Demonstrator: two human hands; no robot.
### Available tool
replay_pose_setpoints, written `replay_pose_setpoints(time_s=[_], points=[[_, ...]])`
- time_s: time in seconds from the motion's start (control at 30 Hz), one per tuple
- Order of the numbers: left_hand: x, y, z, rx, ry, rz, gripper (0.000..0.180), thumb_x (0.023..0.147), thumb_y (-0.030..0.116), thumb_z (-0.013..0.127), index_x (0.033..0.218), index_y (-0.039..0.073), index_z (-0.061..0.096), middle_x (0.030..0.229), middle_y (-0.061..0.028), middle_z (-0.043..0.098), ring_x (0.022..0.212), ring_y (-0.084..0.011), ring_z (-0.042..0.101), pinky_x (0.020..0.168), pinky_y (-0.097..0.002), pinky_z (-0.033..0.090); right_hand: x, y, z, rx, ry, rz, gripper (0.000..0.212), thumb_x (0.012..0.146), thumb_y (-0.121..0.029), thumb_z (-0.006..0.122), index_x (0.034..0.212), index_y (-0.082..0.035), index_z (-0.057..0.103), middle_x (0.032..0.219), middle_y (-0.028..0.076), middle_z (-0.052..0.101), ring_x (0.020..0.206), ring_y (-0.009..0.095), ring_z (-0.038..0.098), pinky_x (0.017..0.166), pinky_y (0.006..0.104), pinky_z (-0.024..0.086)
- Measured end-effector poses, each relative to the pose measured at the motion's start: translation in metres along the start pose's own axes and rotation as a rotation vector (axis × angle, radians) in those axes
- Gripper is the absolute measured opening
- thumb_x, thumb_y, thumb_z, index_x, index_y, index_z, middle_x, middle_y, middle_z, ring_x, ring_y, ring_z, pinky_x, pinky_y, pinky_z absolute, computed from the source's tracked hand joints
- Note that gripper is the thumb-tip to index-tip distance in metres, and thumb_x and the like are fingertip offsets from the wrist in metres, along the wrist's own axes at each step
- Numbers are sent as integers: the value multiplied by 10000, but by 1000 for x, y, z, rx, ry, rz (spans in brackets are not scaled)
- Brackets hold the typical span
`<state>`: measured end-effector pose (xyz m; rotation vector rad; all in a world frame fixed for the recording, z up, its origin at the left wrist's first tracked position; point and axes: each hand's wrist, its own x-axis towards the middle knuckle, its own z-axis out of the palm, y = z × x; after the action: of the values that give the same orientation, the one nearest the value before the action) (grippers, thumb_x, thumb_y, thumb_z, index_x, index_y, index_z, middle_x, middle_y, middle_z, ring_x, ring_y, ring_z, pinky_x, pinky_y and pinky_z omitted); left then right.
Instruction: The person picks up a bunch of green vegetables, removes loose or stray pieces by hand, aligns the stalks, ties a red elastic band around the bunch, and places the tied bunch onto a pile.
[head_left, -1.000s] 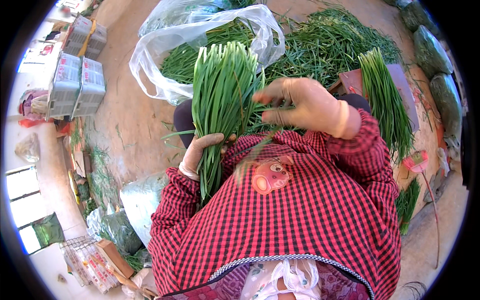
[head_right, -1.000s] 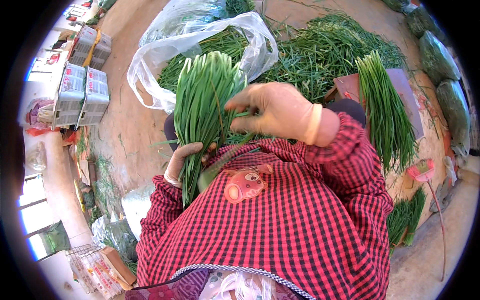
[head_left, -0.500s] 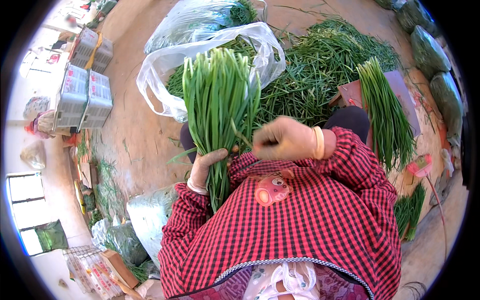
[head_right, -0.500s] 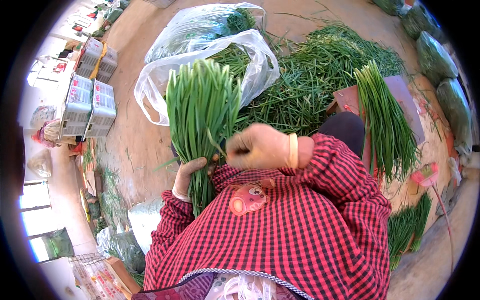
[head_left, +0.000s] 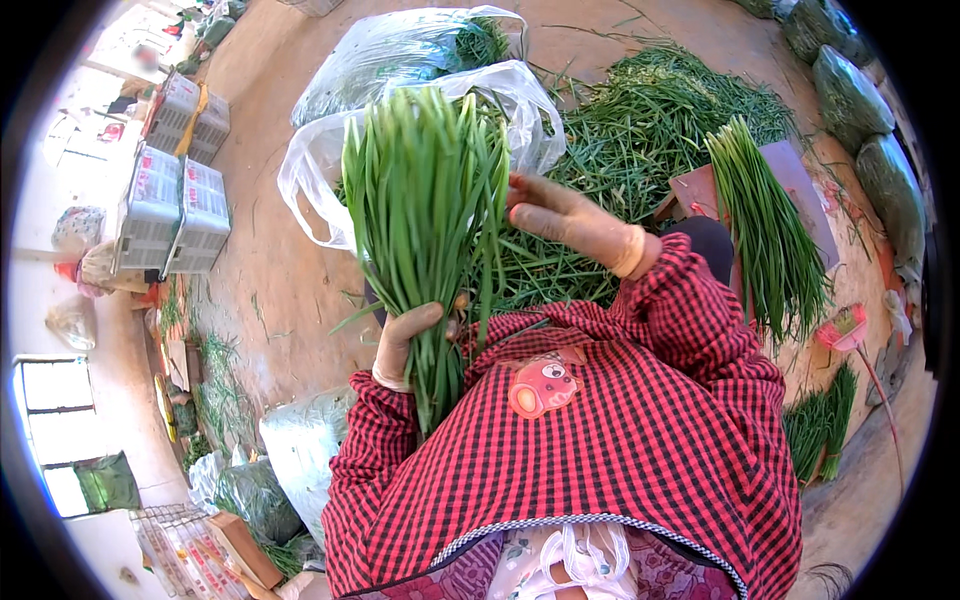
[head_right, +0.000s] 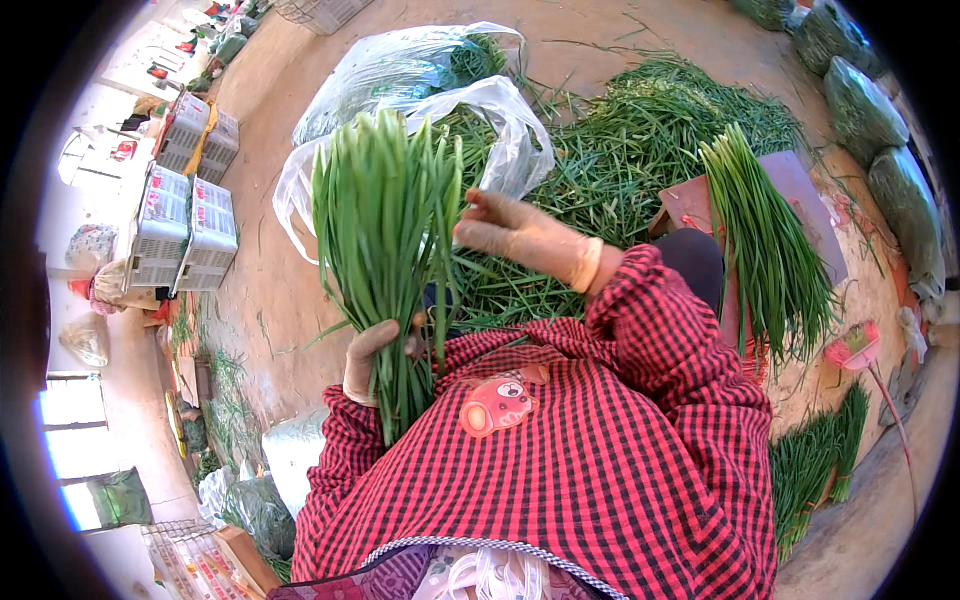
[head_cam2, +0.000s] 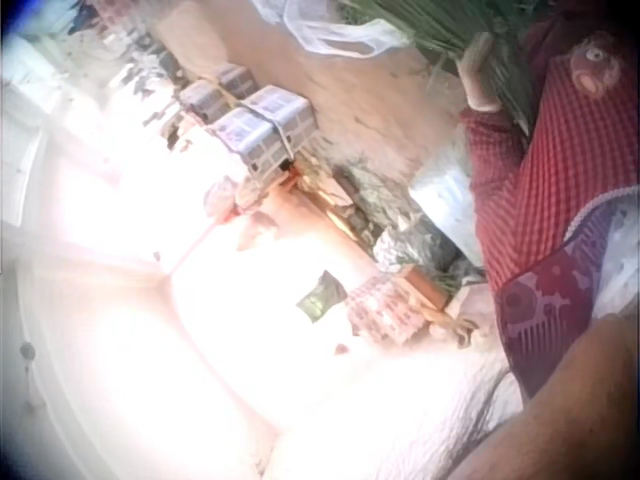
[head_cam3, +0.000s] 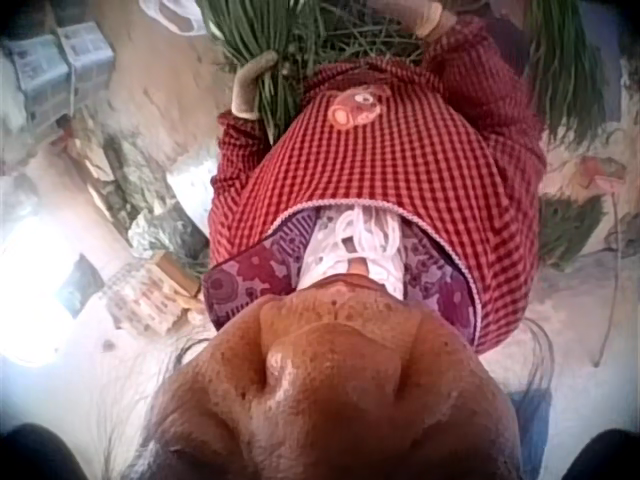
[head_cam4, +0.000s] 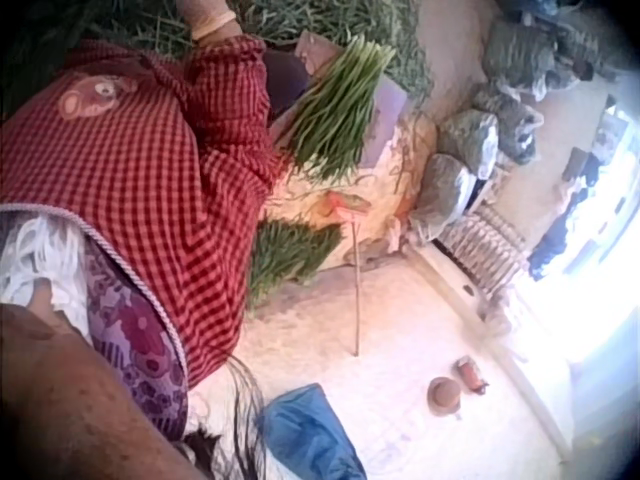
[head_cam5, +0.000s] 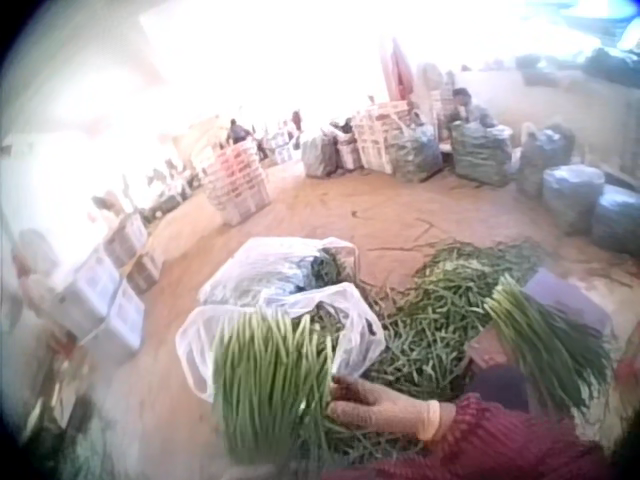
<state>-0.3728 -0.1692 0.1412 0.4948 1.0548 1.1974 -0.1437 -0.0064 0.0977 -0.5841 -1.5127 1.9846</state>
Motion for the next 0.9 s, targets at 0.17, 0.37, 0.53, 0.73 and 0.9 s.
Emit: replay_pose_setpoints(time_s=[0.17,0.37,0.53,0.73,0.9], points=[[55,-16,5,864,178,640,604,850,102,700,1400,-19,479,1083,-101,721,867,-243,715,805,-342,566,22,-9,44,121,-46,-243,963,893,-448,742,1551,-4,196,1530,137,358,1394,221,350,1171,369,275],[80,-8,91,1679,155,625,1133,729,314,805,1556,-20,105,1163,-250,625,847,-411,688,691,-450,558,25,-14,20,409,322,-158,365,830,-167,783,1142,-27,654,1060,39,679,961,153,635,870,301,516],[72,17,116,1348,-349,502,864,858,329,755,1548,48,318,900,-156,709,765,-256,714,693,-355,556,-23,-46,-43,533,323,-16,364,843,-117,669,1189,-10,630,1051,79,691,872,170,667,783,300,547],[104,32,40,510,-381,128,572,1007,359,580,1456,17,480,1071,-109,717,945,-156,681,843,-302,538,-72,-74,-82,360,130,22,574,820,-259,666,1315,3,541,1120,154,679,835,211,683,735,320,583],[146,22,40,14,-548,345,826,946,533,599,1559,78,284,1582,-133,333,1444,-266,344,1200,-446,258,-64,-58,-55,470,-42,133,630,801,-278,679,1337,11,514,1133,221,664,867,272,699,748,363,608]])
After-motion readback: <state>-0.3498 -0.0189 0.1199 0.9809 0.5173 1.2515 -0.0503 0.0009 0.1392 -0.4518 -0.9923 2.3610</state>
